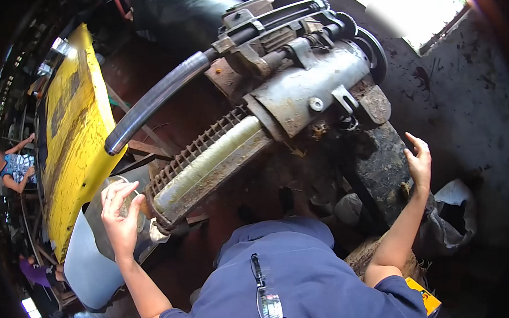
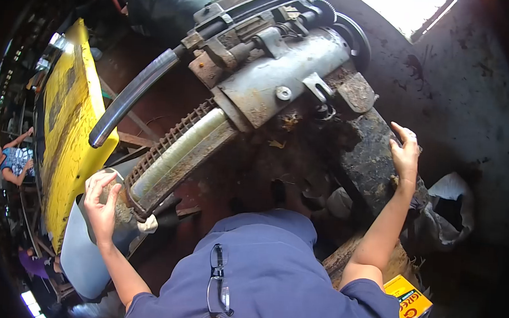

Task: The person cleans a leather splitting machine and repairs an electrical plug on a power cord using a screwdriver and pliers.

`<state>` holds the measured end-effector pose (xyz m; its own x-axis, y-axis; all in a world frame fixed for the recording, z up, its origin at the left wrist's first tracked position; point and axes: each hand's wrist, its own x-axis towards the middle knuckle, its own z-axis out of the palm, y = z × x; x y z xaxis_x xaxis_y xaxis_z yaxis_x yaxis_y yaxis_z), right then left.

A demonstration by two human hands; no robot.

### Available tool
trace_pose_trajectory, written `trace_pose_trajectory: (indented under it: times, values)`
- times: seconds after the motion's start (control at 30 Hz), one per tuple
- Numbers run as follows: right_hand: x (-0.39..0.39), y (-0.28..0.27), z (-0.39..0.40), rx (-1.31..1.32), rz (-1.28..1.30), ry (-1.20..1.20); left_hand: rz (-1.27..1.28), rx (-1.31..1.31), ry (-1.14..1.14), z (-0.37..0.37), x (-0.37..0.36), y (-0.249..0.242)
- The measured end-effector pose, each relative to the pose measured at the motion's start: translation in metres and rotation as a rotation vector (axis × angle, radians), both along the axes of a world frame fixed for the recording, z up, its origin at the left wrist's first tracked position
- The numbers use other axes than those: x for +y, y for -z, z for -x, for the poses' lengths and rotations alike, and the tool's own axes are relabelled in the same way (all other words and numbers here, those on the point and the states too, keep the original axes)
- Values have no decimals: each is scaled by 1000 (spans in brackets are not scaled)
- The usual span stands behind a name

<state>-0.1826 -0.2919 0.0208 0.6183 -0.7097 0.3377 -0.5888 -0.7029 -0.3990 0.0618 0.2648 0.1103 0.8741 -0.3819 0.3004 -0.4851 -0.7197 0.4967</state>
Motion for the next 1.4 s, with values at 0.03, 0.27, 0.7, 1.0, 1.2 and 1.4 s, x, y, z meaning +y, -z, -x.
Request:
trace_pose_trajectory:
  times: [0.03,0.27,0.7,1.0,1.2,1.4]
  values:
    - [-4,10,4,80,243,8,-35,-32,10,2,-2,-2]
    - [10,-11,-19,-143,10,279,-110,-50,-55,18,-7,-2]
    - [28,-43,-89,-343,46,-130,-656,66,-49,47,-5,8]
    - [54,-51,-125,-349,74,-315,-758,-19,-81,52,-26,3]
    - [59,-48,-128,-363,12,-370,-733,-59,-132,61,-35,4]
    - [52,-44,-123,-334,34,-371,-707,-63,-185,72,-38,8]
